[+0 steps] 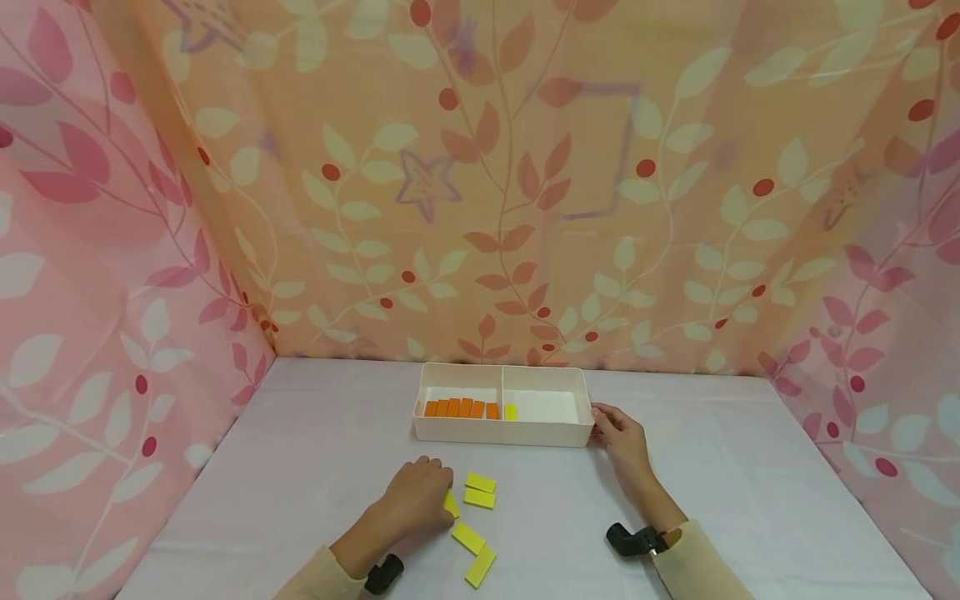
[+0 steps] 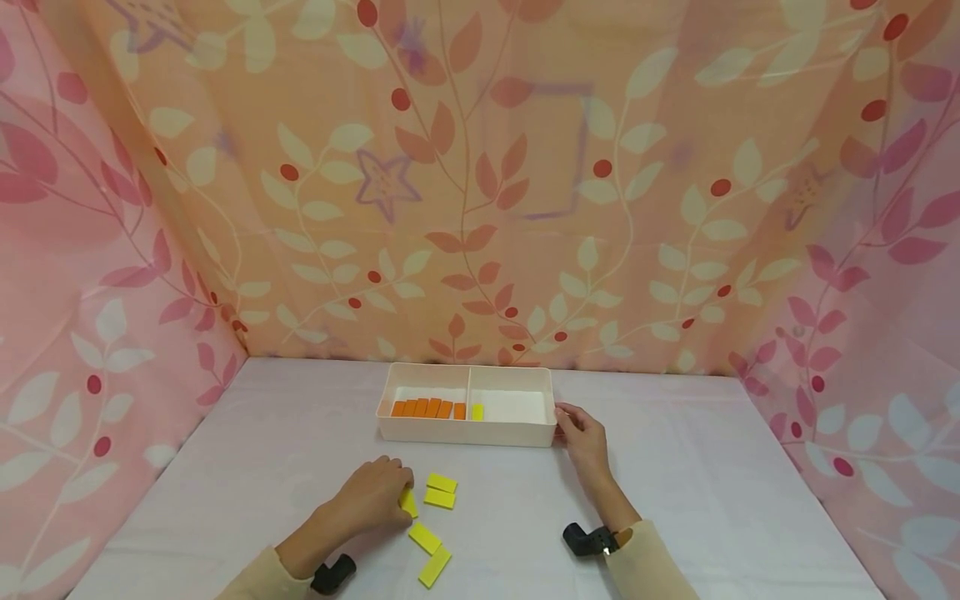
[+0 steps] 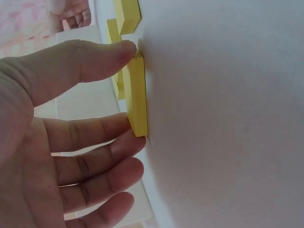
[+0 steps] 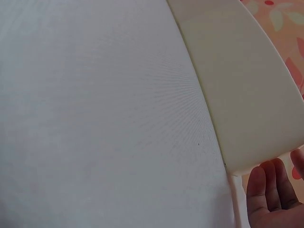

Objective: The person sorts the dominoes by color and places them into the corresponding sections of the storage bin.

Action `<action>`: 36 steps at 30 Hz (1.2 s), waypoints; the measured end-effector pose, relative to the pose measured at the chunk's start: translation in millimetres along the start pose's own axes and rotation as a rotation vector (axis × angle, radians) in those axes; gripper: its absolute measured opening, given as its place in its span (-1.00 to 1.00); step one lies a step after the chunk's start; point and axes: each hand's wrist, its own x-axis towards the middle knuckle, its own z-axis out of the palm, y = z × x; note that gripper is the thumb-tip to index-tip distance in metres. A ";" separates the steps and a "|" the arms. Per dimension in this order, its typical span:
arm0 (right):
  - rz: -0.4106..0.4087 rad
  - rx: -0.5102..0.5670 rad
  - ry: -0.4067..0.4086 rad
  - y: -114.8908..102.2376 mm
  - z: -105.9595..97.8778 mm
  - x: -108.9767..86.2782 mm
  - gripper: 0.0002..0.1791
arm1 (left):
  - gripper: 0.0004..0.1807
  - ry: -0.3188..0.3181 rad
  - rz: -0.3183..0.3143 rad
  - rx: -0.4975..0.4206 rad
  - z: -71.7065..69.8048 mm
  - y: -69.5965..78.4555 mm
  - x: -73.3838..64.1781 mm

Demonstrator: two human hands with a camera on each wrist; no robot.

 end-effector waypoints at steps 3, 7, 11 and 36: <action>0.006 -0.008 0.001 -0.4 -0.4 -0.2 -0.60 | -0.62 0.005 0.001 -0.015 0.3 -0.6 0.1; 0.003 -0.006 -0.002 -1.3 -0.4 -0.7 -0.59 | -0.62 0.005 -0.001 -0.031 0.9 -1.1 0.3; 0.002 -0.001 -0.002 -2.3 -0.3 -1.1 -0.59 | -0.61 0.002 -0.005 -0.037 0.8 -0.9 0.5; -0.058 0.011 0.065 -2.4 1.5 -4.1 -0.62 | -0.55 0.017 -0.039 -0.161 -4.6 -7.6 1.9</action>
